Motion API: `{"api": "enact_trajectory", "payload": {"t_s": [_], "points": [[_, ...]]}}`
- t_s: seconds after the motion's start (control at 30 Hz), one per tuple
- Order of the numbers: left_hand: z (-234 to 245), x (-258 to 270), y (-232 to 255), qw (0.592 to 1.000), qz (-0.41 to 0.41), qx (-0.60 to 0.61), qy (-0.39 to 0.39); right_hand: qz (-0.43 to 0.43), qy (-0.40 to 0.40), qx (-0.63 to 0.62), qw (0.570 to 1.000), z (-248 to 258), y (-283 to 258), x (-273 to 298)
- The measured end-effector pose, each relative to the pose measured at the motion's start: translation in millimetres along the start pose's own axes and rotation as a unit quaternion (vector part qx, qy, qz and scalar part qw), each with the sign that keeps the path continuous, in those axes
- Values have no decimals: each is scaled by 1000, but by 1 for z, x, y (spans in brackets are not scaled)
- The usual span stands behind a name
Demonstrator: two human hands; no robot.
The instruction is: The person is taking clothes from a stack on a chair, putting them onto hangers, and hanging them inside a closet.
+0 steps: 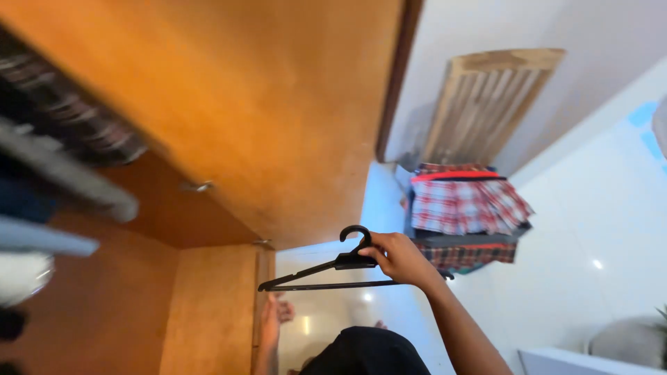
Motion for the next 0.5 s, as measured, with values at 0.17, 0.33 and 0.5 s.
{"api": "enact_trajectory", "payload": {"t_s": [0.17, 0.33, 0.5], "points": [[-135, -18, 86, 980, -36, 141, -139, -71, 48, -1, 996, 40, 90, 51], [-268, 19, 176, 957, -94, 10, -274, -156, 124, -6, 980, 85, 142, 109], [-349, -25, 122, 950, -48, 37, -307, -259, 204, -27, 944, 97, 191, 159]]}}
Point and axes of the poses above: each hand's wrist, its own x-axis away from the middle knuckle, its own z-axis out of the back of the hand, y = z × x, the point moved 9 cm from there along -x, towards the middle knuckle, and after that the axes turned 7 degrees about x, right-handed, at the moved point
